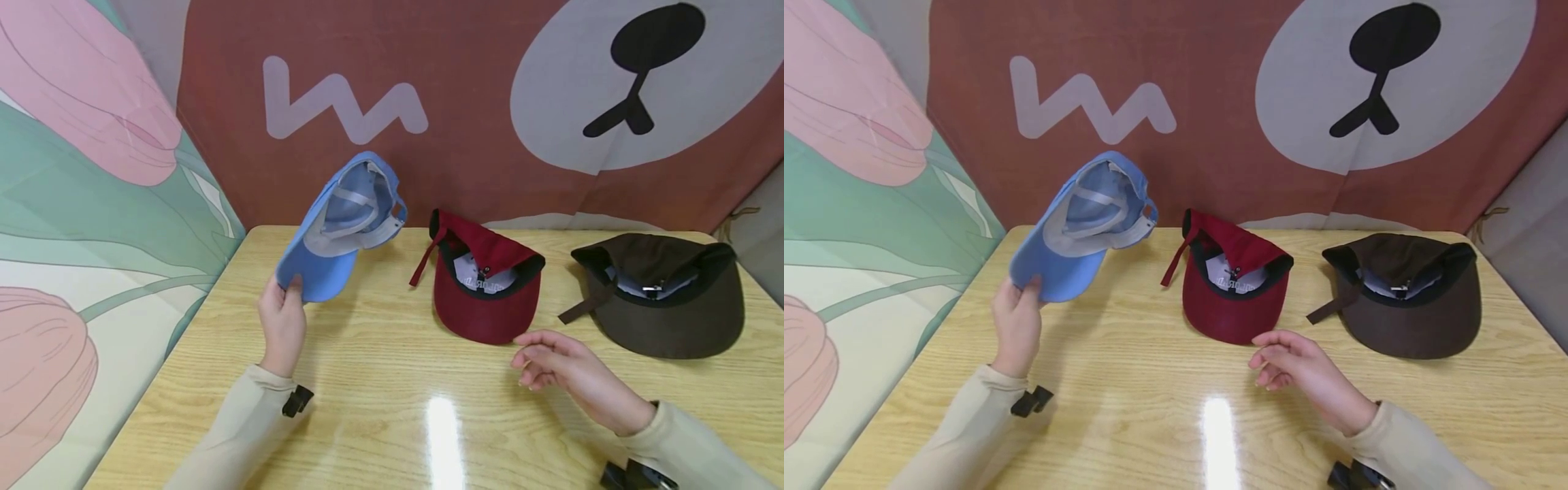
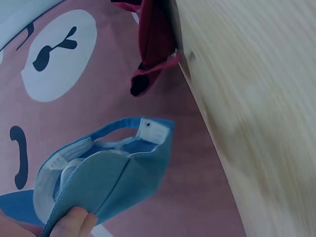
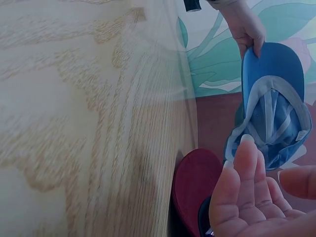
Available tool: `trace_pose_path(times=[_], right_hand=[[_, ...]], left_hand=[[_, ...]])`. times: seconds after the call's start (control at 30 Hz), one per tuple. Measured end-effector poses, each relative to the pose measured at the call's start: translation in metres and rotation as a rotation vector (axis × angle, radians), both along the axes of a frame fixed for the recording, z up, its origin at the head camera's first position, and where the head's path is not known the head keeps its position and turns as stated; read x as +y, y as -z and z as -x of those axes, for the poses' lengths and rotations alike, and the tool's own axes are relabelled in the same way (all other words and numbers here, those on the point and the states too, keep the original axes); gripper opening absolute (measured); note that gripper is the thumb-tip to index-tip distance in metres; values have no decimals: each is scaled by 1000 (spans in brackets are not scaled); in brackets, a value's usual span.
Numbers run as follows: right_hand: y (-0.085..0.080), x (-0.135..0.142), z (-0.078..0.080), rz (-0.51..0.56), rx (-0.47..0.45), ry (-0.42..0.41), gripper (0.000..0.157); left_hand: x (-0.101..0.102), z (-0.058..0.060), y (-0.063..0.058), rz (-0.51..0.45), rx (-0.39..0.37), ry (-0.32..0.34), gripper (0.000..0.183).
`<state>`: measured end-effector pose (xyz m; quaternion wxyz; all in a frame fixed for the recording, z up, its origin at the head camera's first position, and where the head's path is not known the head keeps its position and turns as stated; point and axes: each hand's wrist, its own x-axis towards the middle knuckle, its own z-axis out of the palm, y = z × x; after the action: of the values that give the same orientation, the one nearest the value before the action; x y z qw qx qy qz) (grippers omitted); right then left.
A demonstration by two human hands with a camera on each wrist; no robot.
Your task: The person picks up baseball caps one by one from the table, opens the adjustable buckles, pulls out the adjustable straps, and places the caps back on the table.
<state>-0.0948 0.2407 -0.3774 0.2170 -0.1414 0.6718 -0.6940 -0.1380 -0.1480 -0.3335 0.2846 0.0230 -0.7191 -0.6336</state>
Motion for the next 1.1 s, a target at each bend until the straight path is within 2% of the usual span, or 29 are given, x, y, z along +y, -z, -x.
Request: trace_pose_path(times=[0.13, 0.2, 0.4, 0.63, 0.83, 1.1], right_hand=[[-3, -4, 1, -17, -16, 1, 21], [-5, -6, 2, -30, -26, 4, 20], [-10, -14, 3, -53, -35, 6, 22], [-14, -22, 5, -46, -33, -6, 20], [-16, -30, 7, -39, -21, -5, 19], [-21, -41, 8, -57, -13, 1, 31]], left_hand=[[5, -1, 1, -150, -18, 59, 32], [8, -2, 2, -187, -25, 79, 34], [16, -5, 3, -210, -50, 129, 35], [25, -9, 6, -346, -73, 217, 35], [33, -10, 9, -394, -140, 248, 34], [43, -15, 8, -433, -198, 291, 34]])
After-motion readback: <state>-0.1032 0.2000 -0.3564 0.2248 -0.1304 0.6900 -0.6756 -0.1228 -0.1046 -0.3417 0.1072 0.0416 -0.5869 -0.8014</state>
